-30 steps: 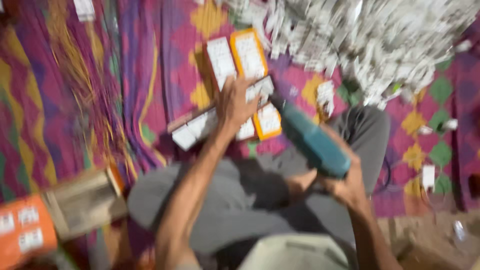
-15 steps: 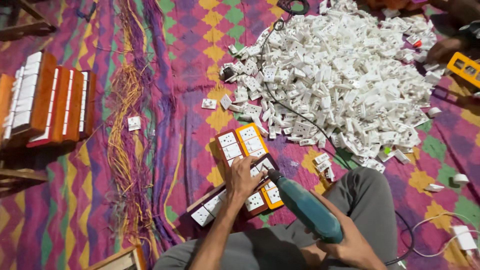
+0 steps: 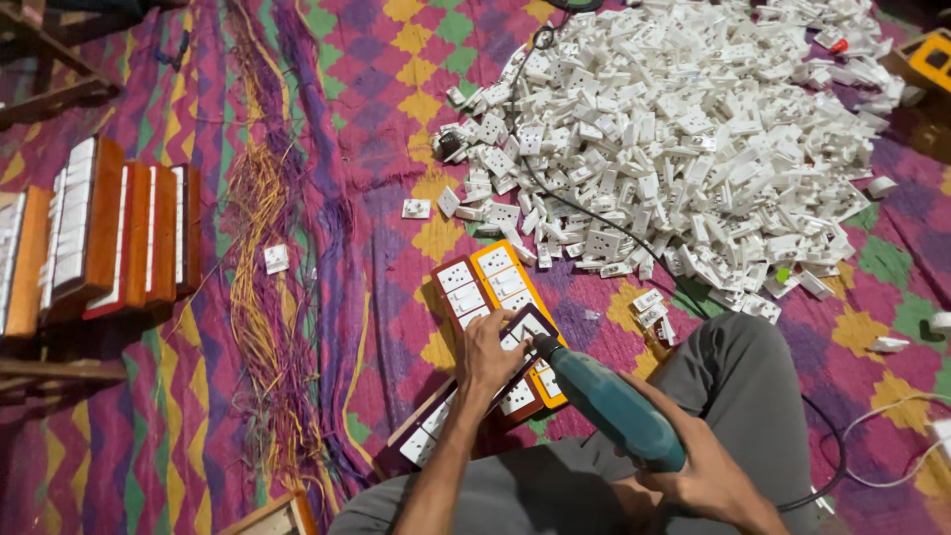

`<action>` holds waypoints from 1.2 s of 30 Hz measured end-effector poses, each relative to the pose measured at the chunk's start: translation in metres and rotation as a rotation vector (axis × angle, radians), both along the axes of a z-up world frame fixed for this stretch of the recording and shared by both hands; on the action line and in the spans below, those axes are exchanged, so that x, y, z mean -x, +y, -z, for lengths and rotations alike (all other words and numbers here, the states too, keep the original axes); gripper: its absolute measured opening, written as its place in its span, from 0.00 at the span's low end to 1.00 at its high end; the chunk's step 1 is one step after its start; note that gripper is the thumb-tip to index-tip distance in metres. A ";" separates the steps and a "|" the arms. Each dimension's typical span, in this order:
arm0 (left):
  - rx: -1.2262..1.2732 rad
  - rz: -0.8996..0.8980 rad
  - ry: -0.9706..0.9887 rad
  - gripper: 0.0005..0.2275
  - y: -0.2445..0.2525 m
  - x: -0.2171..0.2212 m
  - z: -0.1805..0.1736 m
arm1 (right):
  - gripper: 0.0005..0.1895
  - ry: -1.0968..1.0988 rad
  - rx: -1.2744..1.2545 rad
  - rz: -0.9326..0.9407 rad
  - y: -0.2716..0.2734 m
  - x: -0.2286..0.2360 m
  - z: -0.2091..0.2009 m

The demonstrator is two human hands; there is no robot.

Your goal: The person uses a power drill to fasten screws into multiple wooden switchboards containing white electrical sockets. They handle the boards one at a time, drilling several screws into each unit before setting them aside.

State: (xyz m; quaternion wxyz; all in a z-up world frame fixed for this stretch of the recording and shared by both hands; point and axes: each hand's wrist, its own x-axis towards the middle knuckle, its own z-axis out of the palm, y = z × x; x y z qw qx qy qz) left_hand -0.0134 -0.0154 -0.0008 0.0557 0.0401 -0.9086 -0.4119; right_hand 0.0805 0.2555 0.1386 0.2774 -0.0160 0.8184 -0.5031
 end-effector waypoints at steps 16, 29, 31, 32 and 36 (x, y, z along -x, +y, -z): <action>0.054 -0.056 -0.024 0.19 0.003 -0.010 -0.035 | 0.52 0.239 0.190 0.013 0.025 -0.023 0.000; 0.170 -0.084 -0.053 0.23 -0.010 -0.008 -0.020 | 0.36 0.103 0.685 0.804 0.111 -0.046 0.060; 0.153 -0.109 -0.075 0.24 -0.013 -0.016 -0.019 | 0.37 0.278 0.678 0.946 0.132 -0.049 0.067; 0.140 -0.122 -0.086 0.24 -0.014 -0.012 -0.019 | 0.37 0.370 0.672 1.012 0.140 -0.051 0.071; 0.040 -0.041 0.056 0.24 -0.011 -0.008 -0.013 | 0.37 0.464 0.696 1.039 0.157 -0.046 0.083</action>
